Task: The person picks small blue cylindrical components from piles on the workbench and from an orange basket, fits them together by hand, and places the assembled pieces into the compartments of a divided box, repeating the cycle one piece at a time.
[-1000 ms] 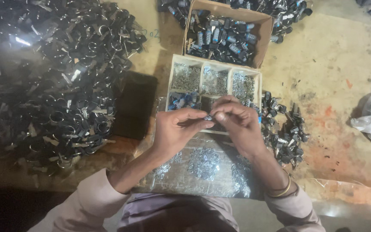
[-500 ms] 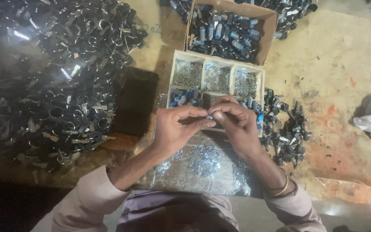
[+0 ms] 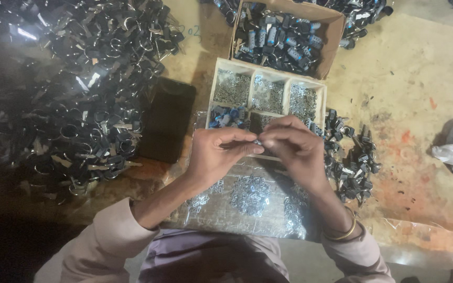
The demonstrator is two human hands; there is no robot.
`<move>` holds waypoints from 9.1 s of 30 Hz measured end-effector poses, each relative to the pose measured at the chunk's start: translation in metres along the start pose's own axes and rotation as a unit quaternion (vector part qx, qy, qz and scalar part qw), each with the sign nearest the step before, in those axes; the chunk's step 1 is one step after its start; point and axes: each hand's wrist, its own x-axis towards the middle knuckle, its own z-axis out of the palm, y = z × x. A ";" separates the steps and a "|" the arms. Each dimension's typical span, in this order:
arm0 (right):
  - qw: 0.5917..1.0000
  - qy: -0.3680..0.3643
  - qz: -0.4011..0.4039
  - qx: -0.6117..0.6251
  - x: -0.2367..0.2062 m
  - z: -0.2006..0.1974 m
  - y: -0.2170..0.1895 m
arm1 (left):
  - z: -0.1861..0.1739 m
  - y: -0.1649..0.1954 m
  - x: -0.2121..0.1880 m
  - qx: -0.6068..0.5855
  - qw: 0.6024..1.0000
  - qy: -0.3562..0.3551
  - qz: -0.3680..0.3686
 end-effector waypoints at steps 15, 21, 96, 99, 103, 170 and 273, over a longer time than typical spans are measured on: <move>0.999 0.000 0.042 -0.031 -0.004 0.009 -0.005 | -0.001 0.009 -0.003 0.014 1.000 0.017 0.014; 0.997 -0.010 0.035 -0.071 -0.003 0.007 -0.008 | -0.001 0.007 -0.005 -0.002 1.000 0.017 0.016; 0.903 0.046 -0.064 -0.422 0.015 -0.010 -0.008 | -0.004 0.012 -0.003 0.017 0.999 0.020 0.019; 0.950 0.043 -0.028 -0.308 0.015 -0.010 -0.009 | -0.005 0.011 -0.004 0.014 1.000 0.015 0.012; 0.908 0.102 -0.118 -0.389 0.014 -0.008 -0.007 | -0.003 0.010 -0.004 0.000 1.000 0.012 0.010; 0.984 -0.015 -0.051 -0.170 0.002 -0.002 -0.020 | -0.004 0.010 -0.006 0.029 0.999 0.017 0.020; 0.947 -0.019 0.040 -0.319 -0.153 0.088 -0.026 | 0.015 -0.020 -0.208 0.053 0.993 0.090 -0.059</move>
